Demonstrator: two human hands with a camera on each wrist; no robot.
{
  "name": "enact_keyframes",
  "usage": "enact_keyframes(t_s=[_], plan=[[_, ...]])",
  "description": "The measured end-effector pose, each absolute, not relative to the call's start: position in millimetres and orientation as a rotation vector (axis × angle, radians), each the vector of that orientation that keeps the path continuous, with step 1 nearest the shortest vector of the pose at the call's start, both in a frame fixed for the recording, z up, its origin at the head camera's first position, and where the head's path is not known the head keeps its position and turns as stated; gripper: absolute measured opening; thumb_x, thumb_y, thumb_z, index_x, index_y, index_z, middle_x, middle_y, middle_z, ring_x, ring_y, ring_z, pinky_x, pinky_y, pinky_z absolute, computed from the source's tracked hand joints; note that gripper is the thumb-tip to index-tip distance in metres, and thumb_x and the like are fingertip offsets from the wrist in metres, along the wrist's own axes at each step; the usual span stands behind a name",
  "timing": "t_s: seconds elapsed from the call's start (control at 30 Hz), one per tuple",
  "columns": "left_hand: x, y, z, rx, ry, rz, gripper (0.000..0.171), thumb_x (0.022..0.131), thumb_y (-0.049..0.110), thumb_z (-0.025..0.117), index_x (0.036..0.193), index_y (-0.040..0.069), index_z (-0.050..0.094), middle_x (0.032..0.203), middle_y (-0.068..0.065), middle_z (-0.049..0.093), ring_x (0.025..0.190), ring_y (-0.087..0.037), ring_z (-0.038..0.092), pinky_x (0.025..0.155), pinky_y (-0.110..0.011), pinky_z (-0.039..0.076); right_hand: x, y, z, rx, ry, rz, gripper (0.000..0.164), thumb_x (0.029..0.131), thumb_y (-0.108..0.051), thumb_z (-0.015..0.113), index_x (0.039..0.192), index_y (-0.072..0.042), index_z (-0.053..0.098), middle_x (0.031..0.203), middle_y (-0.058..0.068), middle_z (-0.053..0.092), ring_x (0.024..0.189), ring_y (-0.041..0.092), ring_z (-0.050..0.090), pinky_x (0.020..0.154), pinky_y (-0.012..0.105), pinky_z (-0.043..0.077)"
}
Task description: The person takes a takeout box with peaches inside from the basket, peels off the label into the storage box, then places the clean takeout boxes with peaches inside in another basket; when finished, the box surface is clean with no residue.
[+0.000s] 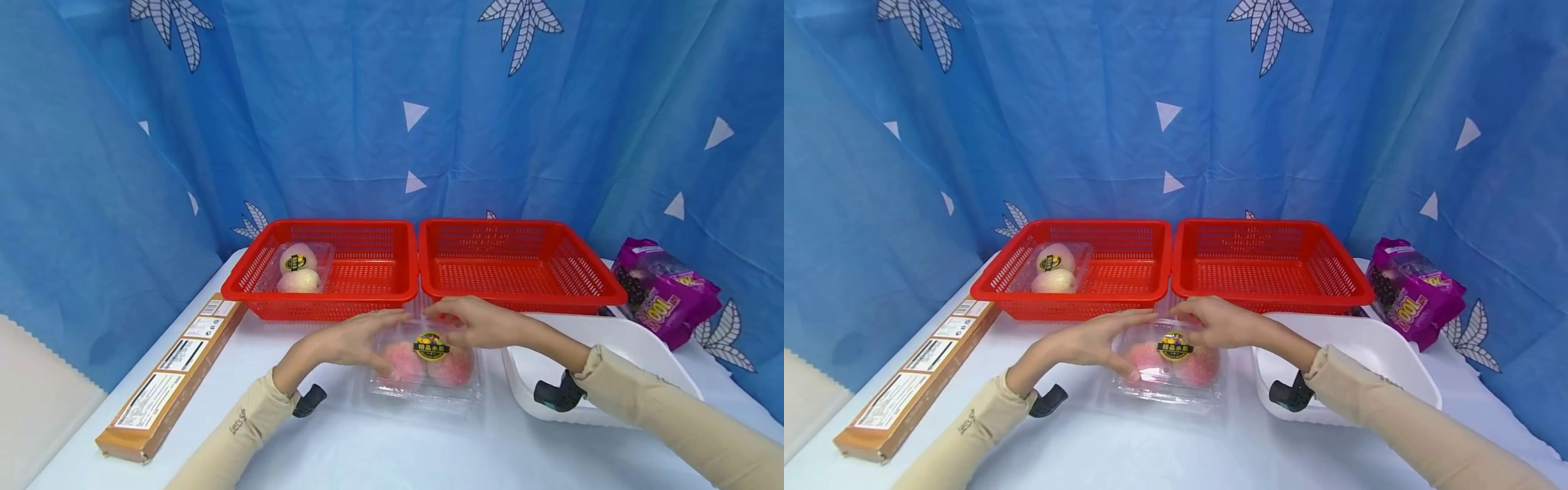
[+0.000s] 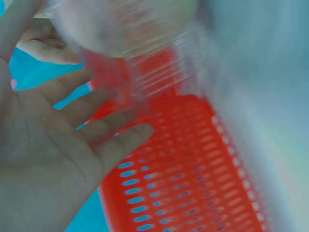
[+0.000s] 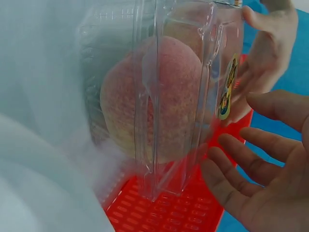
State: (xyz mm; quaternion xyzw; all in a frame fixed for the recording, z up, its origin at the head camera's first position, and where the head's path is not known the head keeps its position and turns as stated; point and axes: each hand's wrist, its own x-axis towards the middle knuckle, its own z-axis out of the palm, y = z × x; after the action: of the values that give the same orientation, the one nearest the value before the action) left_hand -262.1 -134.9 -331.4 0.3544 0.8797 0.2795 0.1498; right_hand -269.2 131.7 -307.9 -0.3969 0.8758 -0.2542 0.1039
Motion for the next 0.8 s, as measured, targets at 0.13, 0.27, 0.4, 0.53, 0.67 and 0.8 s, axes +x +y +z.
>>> enact_keyframes(t_s=[0.13, 0.27, 0.4, 0.53, 0.67, 0.8], plan=[[-264.6, -134.8, -336.2, 0.957, 2.553, 0.764, 0.093, 0.074, 0.042, 0.08, 0.15, 0.016, 0.034, 0.153, -0.006, 0.034, 0.141, -0.026, 0.03, 0.11, -0.051, 0.031, -269.7, 127.9, -307.4, -1.171, 2.578, -0.731, 0.043, 0.087, -0.007, 0.065, 0.129, 0.002, 0.057, 0.116, 0.011, 0.063, 0.097, 0.022, 0.06, 0.078, 0.026, 0.054], [-265.6, -133.2, -337.7, 0.947, 2.588, 0.711, 0.097, 0.071, 0.052, 0.079, 0.15, 0.015, 0.034, 0.151, -0.006, 0.036, 0.139, -0.025, 0.032, 0.108, -0.049, 0.036, -270.2, 125.3, -309.7, -1.18, 2.597, -0.681, 0.035, 0.086, -0.008, 0.066, 0.12, 0.0, 0.065, 0.103, 0.003, 0.062, 0.083, 0.013, 0.055, 0.068, 0.02, 0.052], [-266.3, -132.3, -339.8, 0.933, 2.573, 0.719, 0.098, 0.071, 0.054, 0.078, 0.15, 0.017, 0.033, 0.151, -0.005, 0.035, 0.138, -0.024, 0.032, 0.107, -0.049, 0.036, -269.6, 122.0, -314.3, -1.184, 2.626, -0.654, 0.026, 0.085, -0.009, 0.068, 0.111, -0.003, 0.071, 0.096, 0.0, 0.06, 0.077, 0.01, 0.053, 0.064, 0.02, 0.052], [-267.2, -133.1, -343.0, 0.904, 2.537, 0.753, 0.096, 0.073, 0.051, 0.078, 0.151, 0.019, 0.032, 0.152, -0.006, 0.033, 0.138, -0.024, 0.032, 0.108, -0.05, 0.035, -267.9, 119.2, -317.0, -1.166, 2.648, -0.672, 0.02, 0.084, -0.01, 0.07, 0.104, -0.006, 0.073, 0.093, -0.002, 0.061, 0.077, 0.009, 0.054, 0.064, 0.019, 0.052], [-267.9, -133.1, -345.2, 0.892, 2.532, 0.756, 0.096, 0.073, 0.05, 0.078, 0.151, 0.02, 0.031, 0.152, -0.006, 0.032, 0.139, -0.024, 0.031, 0.108, -0.05, 0.034, -267.1, 117.1, -316.8, -1.149, 2.652, -0.715, 0.011, 0.084, -0.008, 0.071, 0.094, -0.009, 0.072, 0.088, -0.004, 0.061, 0.075, 0.01, 0.054, 0.062, 0.02, 0.052], [-268.0, -132.8, -345.0, 0.903, 2.537, 0.752, 0.097, 0.072, 0.049, 0.079, 0.151, 0.019, 0.031, 0.151, -0.007, 0.033, 0.138, -0.025, 0.032, 0.108, -0.05, 0.035, -268.4, 114.9, -317.5, -1.161, 2.649, -0.739, 0.008, 0.083, -0.004, 0.07, 0.086, -0.012, 0.068, 0.079, -0.007, 0.06, 0.07, 0.009, 0.053, 0.06, 0.021, 0.051]])
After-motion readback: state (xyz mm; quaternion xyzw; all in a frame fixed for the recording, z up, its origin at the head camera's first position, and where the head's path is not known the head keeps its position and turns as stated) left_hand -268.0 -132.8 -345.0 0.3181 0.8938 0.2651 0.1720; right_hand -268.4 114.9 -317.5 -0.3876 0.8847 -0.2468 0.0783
